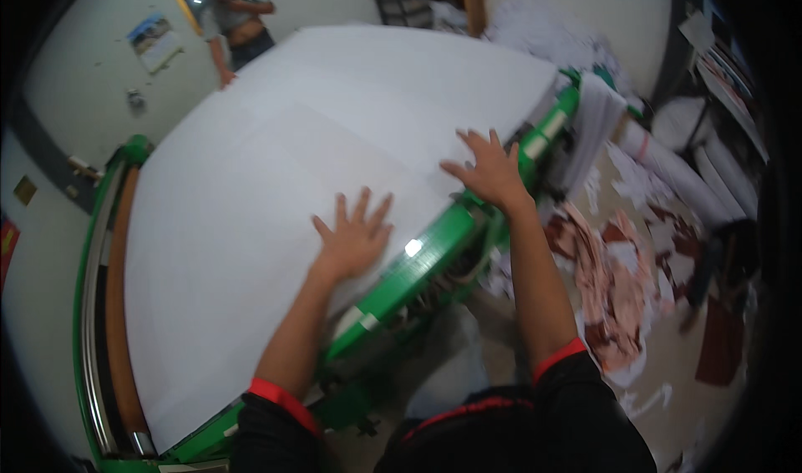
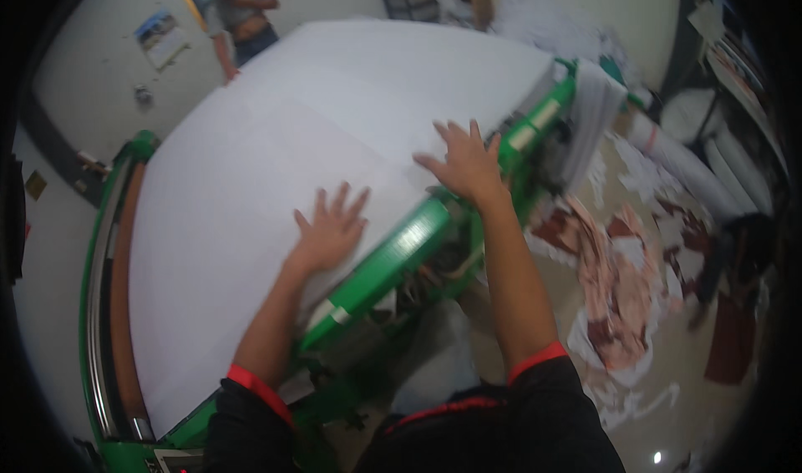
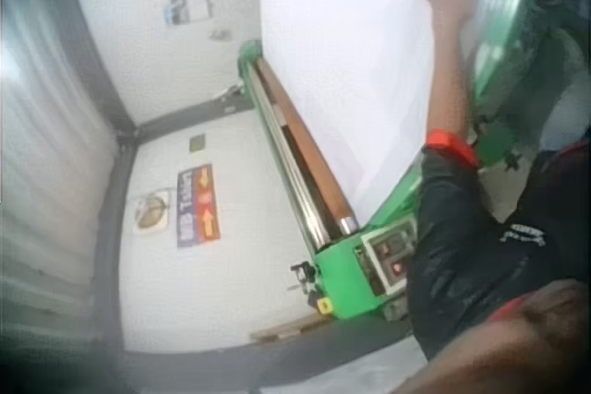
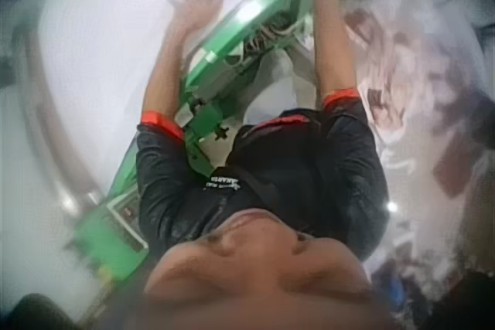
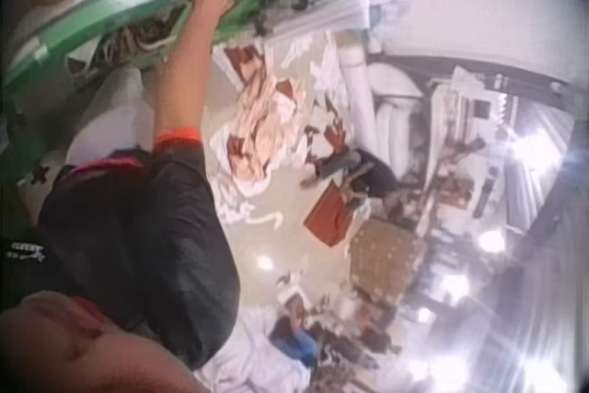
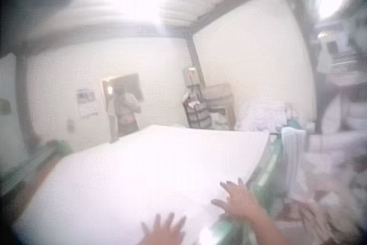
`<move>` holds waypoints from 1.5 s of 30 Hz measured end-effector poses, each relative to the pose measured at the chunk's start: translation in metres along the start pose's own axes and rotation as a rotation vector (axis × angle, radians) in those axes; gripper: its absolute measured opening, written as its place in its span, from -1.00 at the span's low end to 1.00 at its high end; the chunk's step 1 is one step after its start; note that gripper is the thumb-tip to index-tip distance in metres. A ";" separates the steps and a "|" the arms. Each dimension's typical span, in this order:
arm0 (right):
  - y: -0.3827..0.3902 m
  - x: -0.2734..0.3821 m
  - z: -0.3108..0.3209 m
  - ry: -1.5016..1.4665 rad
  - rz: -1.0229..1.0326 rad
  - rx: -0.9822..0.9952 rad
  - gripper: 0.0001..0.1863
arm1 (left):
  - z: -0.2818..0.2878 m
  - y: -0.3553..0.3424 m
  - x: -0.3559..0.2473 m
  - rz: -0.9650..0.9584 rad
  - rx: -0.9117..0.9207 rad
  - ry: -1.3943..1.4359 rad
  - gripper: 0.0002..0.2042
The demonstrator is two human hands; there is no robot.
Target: The person aligns a large white fabric sheet on a green heat press machine with a coworker. They use scissors to cut the fabric along the machine's edge, then feed the cut piece into the machine's rollers.
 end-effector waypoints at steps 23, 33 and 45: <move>0.197 -0.052 -0.354 -0.180 -0.184 0.410 -0.39 | 0.010 0.005 -0.025 -0.028 0.048 0.020 -0.34; 0.217 -0.052 -0.280 -0.596 -0.193 0.138 -0.43 | 0.011 0.016 -0.027 -0.015 0.055 0.068 -0.33; 0.468 -0.133 -0.113 -2.057 -0.683 0.826 0.06 | 0.039 -0.012 -0.029 0.117 -0.002 0.121 -0.22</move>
Point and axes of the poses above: each hand's wrist, its own y-axis away from the middle knuckle, its own z-axis out of the back of the hand, x = y × z, the point moved 10 cm from there along -y, towards the middle knuckle, and after that the axes turned 7 degrees about -y, right-handed, at the moved point
